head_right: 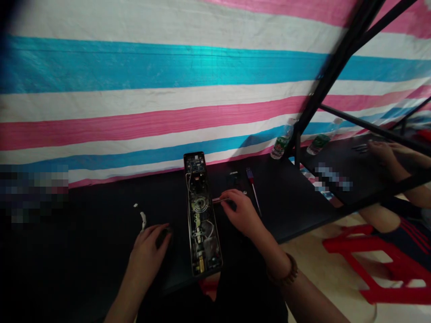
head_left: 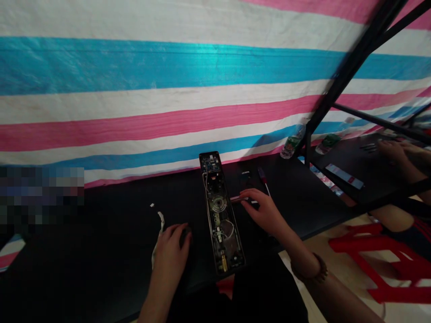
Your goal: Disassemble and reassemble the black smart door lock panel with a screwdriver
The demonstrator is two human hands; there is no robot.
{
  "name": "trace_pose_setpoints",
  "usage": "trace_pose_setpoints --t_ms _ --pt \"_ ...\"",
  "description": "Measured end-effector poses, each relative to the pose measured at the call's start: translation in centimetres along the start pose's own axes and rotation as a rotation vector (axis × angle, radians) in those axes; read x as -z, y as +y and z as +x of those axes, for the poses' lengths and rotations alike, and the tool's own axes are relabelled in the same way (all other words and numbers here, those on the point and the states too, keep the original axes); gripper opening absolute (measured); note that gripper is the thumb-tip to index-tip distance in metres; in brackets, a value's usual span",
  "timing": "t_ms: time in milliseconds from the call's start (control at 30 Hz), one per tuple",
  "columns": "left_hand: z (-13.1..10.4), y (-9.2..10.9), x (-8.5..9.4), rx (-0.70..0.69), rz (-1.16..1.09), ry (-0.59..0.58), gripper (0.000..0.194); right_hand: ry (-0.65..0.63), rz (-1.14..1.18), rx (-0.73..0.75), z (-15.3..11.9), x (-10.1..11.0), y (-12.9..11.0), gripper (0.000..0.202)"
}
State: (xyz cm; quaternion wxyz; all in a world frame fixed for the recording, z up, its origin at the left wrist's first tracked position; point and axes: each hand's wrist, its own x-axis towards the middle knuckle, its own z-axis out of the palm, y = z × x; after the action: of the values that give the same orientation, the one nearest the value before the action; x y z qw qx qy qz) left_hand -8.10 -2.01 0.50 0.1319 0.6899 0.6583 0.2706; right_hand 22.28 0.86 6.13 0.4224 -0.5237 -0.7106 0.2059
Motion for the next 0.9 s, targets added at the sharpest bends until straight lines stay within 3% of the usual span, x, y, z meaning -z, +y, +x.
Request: trace_pose_setpoints --t_ms 167,333,467,567,667,767,900 --pt "0.3 -1.3 -0.4 0.022 -0.044 -0.068 0.036 0.031 -0.115 0.094 0.8 -4.8 -1.8 0.028" --pt "0.5 -0.5 1.0 -0.054 -0.087 0.067 0.037 0.024 -0.129 0.1 1.2 -6.3 -1.5 0.025" --pt "2.2 2.7 2.5 -0.122 -0.115 0.205 0.036 0.128 -0.041 0.073 0.7 -3.8 -0.8 0.03" --pt "4.2 6.0 2.5 -0.218 -0.218 0.166 0.032 0.209 -0.044 -0.004 0.2 -0.6 0.2 0.024" --pt "6.0 8.5 1.1 -0.343 -0.27 0.074 0.029 0.211 -0.077 -0.085 -1.0 2.4 1.9 0.023" --pt "6.9 9.4 -0.4 -0.4 -0.22 0.027 0.025 0.178 -0.121 -0.154 -2.9 4.2 3.7 0.023" --pt "6.5 9.0 -1.5 -0.413 -0.156 0.038 0.024 0.185 -0.149 -0.193 -5.7 4.3 5.1 0.023"
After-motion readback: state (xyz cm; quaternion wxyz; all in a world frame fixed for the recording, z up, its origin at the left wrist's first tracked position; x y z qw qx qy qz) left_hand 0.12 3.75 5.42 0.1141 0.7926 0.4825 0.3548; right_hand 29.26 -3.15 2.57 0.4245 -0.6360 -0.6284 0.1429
